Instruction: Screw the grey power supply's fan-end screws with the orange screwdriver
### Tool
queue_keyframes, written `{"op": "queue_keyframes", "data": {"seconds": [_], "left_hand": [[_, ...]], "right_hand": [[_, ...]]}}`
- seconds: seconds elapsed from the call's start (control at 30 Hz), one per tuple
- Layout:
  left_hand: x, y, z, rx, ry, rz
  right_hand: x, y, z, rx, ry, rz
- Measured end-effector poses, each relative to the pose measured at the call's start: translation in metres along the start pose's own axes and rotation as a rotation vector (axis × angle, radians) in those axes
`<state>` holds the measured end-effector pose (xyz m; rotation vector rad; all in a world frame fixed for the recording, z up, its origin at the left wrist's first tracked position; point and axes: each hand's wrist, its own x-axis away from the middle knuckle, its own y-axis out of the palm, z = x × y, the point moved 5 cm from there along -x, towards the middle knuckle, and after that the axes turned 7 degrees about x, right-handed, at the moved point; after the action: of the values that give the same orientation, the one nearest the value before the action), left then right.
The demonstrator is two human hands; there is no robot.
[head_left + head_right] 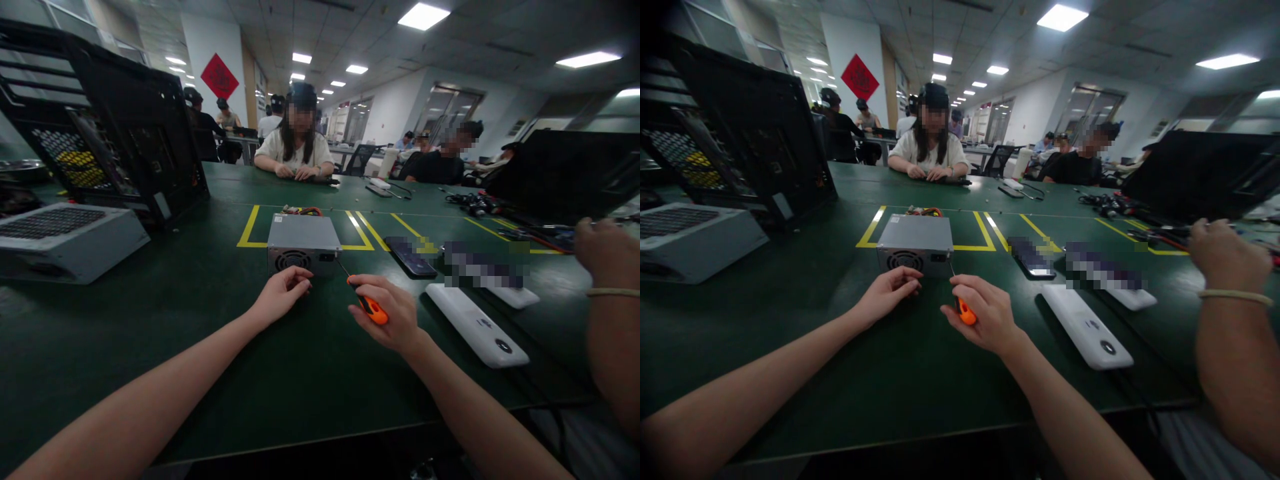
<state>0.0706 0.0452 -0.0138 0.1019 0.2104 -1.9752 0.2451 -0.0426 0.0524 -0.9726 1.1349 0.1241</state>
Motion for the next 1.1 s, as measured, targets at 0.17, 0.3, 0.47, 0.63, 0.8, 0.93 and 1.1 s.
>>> {"op": "queue_keyframes", "data": {"seconds": [0.17, 0.3, 0.47, 0.63, 0.8, 0.93, 1.1], "left_hand": [[0.002, -0.003, 0.003, -0.145, 0.076, 0.045], [0.004, -0.002, 0.004, -0.209, 0.092, 0.027], [0.006, 0.000, 0.009, -0.326, 0.146, 0.037], [0.012, 0.003, 0.023, -0.593, 0.332, 0.080], [0.018, 0.001, 0.039, -0.970, 0.590, 0.199], [0.017, 0.000, 0.043, -1.173, 0.617, 0.229], [0.016, 0.002, 0.039, -1.317, 0.528, 0.179]], "right_hand": [[0.000, -0.002, -0.003, -0.008, 0.094, 0.078], [-0.002, -0.001, -0.009, -0.084, 0.090, 0.033], [-0.003, 0.004, -0.013, -0.098, 0.077, -0.028], [-0.001, 0.003, -0.014, -0.131, 0.172, 0.025], [-0.001, 0.000, -0.016, -0.009, 0.166, -0.012], [-0.001, -0.004, -0.012, -0.029, 0.232, 0.136], [-0.002, -0.004, -0.015, 0.037, 0.174, 0.141]]}}
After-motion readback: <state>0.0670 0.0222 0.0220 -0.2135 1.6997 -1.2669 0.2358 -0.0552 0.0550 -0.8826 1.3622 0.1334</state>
